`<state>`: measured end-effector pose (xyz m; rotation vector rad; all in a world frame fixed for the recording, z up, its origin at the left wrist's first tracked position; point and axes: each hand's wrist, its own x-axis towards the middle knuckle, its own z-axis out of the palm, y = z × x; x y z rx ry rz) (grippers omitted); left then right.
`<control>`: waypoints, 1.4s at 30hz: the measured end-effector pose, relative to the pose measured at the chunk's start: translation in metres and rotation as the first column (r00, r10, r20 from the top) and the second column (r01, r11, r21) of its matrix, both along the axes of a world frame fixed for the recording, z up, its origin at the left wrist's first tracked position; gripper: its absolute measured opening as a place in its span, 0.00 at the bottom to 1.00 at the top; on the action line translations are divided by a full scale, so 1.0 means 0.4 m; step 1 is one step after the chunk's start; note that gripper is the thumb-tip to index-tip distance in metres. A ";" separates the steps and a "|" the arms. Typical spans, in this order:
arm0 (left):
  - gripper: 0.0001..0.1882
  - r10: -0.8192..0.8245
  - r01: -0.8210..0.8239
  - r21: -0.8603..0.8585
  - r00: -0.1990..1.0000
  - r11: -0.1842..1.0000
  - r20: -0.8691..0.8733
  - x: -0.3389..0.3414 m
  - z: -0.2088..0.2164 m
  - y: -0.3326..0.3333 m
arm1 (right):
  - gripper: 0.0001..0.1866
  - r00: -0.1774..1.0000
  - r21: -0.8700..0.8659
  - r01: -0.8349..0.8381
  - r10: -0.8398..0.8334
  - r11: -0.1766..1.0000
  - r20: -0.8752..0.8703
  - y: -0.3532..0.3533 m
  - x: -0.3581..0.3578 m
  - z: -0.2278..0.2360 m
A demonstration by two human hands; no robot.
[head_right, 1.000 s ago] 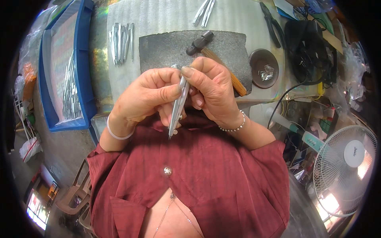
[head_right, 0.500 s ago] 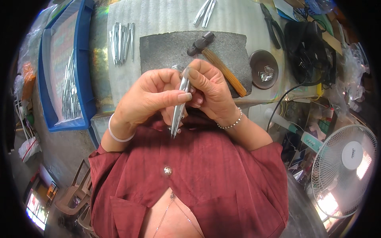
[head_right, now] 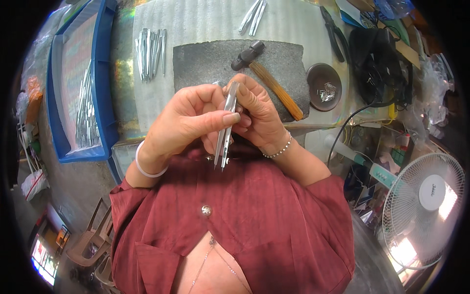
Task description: The person is shaping and bending small metal strips using a hammer and pliers on a metal block.
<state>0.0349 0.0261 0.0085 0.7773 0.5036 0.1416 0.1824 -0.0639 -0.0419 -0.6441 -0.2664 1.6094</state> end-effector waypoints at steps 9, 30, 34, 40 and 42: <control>0.10 0.082 -0.074 -0.176 0.996 0.982 0.039 -0.002 -0.038 -0.010 | 0.09 0.999 -0.168 0.000 -0.009 0.986 -0.053 0.010 -0.004 0.031; 0.11 0.560 -0.565 -0.059 0.788 0.823 0.255 -0.059 -0.009 -0.067 | 0.01 0.989 -0.242 0.006 -0.041 0.970 -0.143 -0.009 -0.017 0.074; 0.09 0.588 -0.593 -0.072 0.763 0.802 0.268 -0.059 -0.019 -0.074 | 0.01 0.966 -0.252 -0.069 0.002 0.965 -0.258 -0.014 -0.026 0.078; 0.03 0.598 -0.593 -0.093 0.770 0.799 0.224 -0.057 -0.007 -0.063 | 0.05 0.930 -0.210 -0.359 0.330 0.909 -0.162 -0.033 -0.037 0.089; 0.02 0.592 -0.585 -0.099 0.784 0.805 0.186 -0.055 -0.005 -0.062 | 0.06 0.920 -0.164 -0.381 0.357 0.910 -0.159 -0.036 -0.036 0.077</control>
